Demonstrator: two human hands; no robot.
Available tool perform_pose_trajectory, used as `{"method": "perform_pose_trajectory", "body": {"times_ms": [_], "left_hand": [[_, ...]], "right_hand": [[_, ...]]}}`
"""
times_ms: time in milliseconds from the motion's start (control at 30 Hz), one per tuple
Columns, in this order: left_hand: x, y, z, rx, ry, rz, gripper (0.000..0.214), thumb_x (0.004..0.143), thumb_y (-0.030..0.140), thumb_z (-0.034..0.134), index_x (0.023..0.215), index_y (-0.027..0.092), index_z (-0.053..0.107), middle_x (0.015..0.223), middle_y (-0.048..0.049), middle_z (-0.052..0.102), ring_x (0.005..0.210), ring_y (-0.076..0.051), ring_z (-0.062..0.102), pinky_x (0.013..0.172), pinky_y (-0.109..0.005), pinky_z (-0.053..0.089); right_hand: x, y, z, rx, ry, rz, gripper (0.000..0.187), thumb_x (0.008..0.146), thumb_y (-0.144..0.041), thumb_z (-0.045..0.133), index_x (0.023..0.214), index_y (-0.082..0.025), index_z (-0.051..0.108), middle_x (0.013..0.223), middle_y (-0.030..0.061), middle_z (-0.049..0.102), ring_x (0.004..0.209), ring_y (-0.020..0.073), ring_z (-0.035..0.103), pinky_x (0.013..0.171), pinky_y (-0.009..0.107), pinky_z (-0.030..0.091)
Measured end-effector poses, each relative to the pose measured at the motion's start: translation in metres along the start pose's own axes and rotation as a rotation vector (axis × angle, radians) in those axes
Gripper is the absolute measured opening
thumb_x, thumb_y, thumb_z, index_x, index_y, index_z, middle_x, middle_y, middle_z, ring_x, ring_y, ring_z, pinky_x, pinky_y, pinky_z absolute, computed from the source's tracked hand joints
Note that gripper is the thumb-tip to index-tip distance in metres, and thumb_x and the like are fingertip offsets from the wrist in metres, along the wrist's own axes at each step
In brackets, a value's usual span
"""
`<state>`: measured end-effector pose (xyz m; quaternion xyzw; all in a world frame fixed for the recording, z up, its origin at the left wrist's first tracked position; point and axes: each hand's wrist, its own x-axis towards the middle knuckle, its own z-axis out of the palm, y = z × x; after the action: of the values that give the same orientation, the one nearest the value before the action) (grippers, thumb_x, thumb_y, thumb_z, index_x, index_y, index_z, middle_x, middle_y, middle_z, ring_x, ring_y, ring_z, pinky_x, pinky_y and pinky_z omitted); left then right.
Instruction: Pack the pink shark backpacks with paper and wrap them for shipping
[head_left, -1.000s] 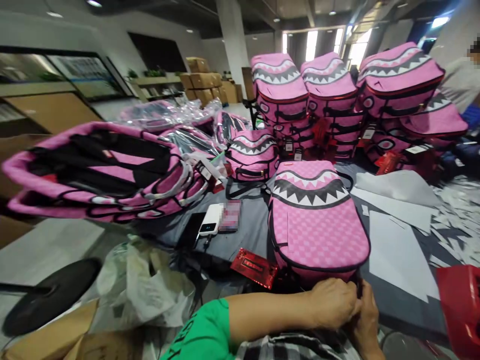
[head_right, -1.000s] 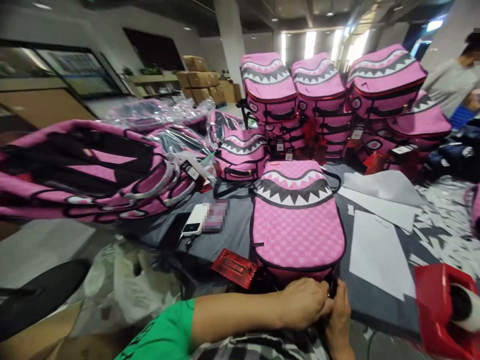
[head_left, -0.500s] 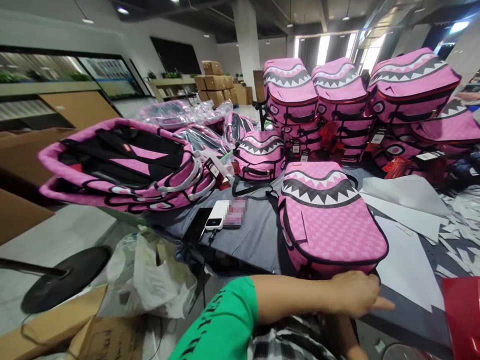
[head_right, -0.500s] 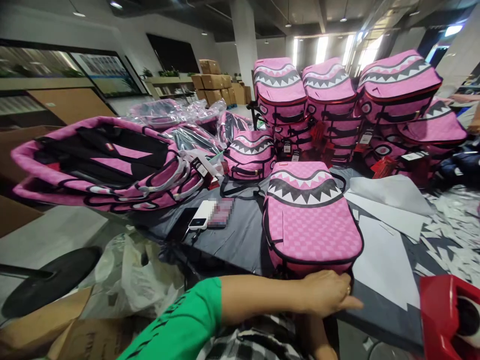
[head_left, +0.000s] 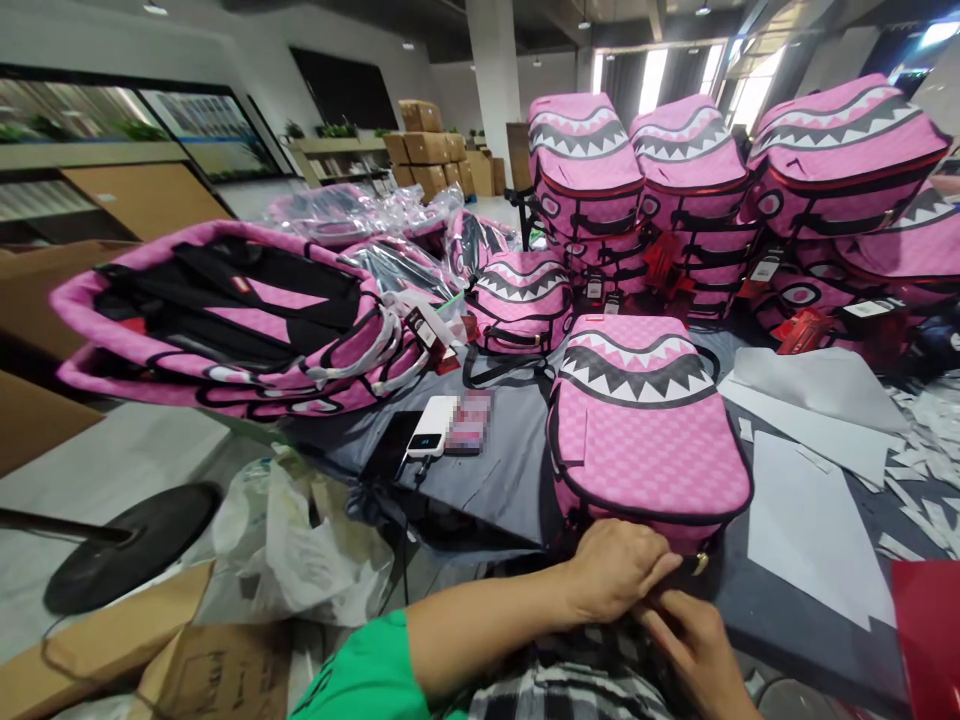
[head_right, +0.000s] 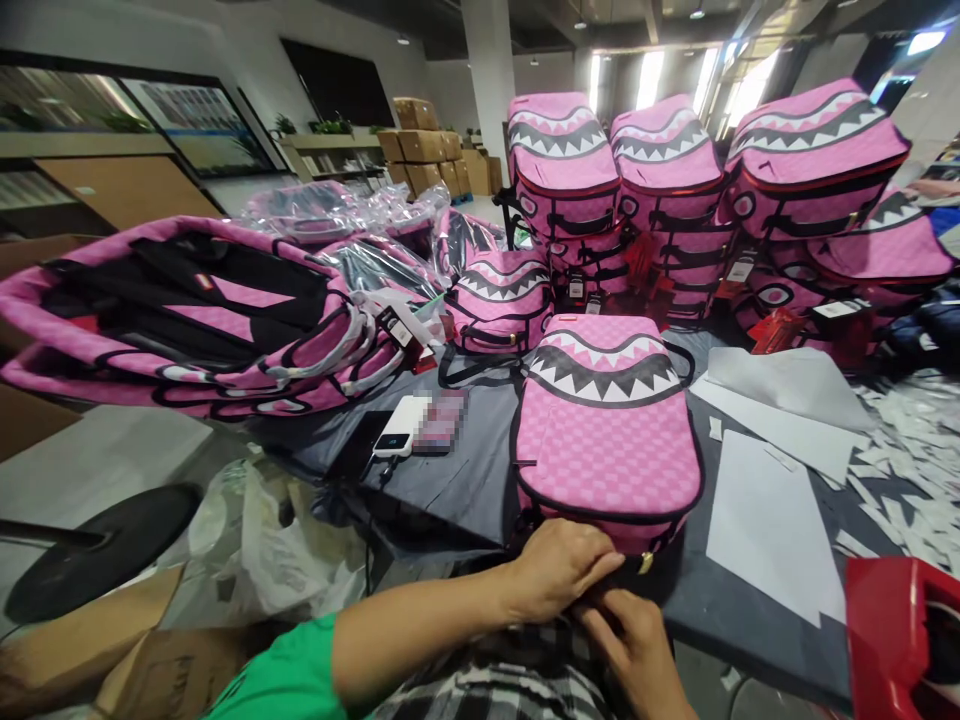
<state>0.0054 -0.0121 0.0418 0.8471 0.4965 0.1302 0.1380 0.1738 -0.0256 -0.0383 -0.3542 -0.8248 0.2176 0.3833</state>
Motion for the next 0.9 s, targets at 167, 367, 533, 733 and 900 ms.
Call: {"method": "perform_pose_trajectory", "body": {"times_ms": [167, 367, 533, 733, 900], "left_hand": [[-0.018, -0.020, -0.001, 0.044, 0.115, 0.113, 0.030, 0.099, 0.040, 0.052, 0.087, 0.019, 0.070, 0.074, 0.0025, 0.072, 0.063, -0.013, 0.065, 0.045, -0.028, 0.026], [-0.015, -0.012, -0.020, 0.034, 0.406, 0.288, 0.033, 0.101, 0.036, 0.047, 0.081, 0.018, 0.066, 0.065, 0.0025, 0.065, 0.052, -0.012, 0.056, 0.043, -0.029, 0.023], [-0.011, -0.029, -0.015, 0.077, 0.400, 0.313, 0.036, 0.103, 0.035, 0.043, 0.077, 0.018, 0.061, 0.063, 0.0027, 0.060, 0.053, -0.011, 0.053, 0.045, -0.028, 0.022], [-0.035, -0.056, 0.029, 0.212, 0.459, 0.250, 0.038, 0.105, 0.036, 0.036, 0.083, 0.016, 0.060, 0.070, -0.0024, 0.060, 0.062, -0.017, 0.056, 0.058, -0.030, 0.037], [-0.036, -0.060, 0.034, 0.282, 0.574, 0.288, 0.032, 0.105, 0.032, 0.040, 0.091, 0.015, 0.063, 0.068, -0.0004, 0.064, 0.058, -0.015, 0.058, 0.066, -0.031, 0.040]], "right_hand": [[-0.005, -0.007, -0.040, -0.459, 0.287, -0.289, 0.034, 0.087, -0.018, 0.072, 0.121, -0.025, 0.069, 0.097, 0.0070, 0.073, 0.074, 0.0168, 0.071, 0.067, 0.024, 0.056], [0.042, 0.014, -0.075, -0.498, 0.192, -0.452, 0.033, 0.092, -0.015, 0.064, 0.122, -0.027, 0.069, 0.102, 0.0065, 0.069, 0.085, 0.0171, 0.067, 0.072, 0.027, 0.056], [0.048, 0.049, -0.071, -0.295, 0.261, -0.216, 0.013, 0.090, -0.031, 0.068, 0.101, -0.028, 0.074, 0.104, 0.0075, 0.058, 0.088, 0.0182, 0.062, 0.062, 0.026, 0.057], [0.000, 0.060, -0.041, 0.039, 0.184, 0.356, 0.043, 0.089, -0.040, 0.065, 0.129, -0.025, 0.061, 0.109, 0.0090, 0.065, 0.076, 0.0158, 0.066, 0.062, 0.028, 0.059], [-0.018, 0.065, -0.083, -0.136, 0.410, 0.623, 0.036, 0.094, -0.051, 0.052, 0.099, -0.019, 0.069, 0.086, 0.0067, 0.069, 0.071, 0.0177, 0.065, 0.067, 0.031, 0.055]]}}
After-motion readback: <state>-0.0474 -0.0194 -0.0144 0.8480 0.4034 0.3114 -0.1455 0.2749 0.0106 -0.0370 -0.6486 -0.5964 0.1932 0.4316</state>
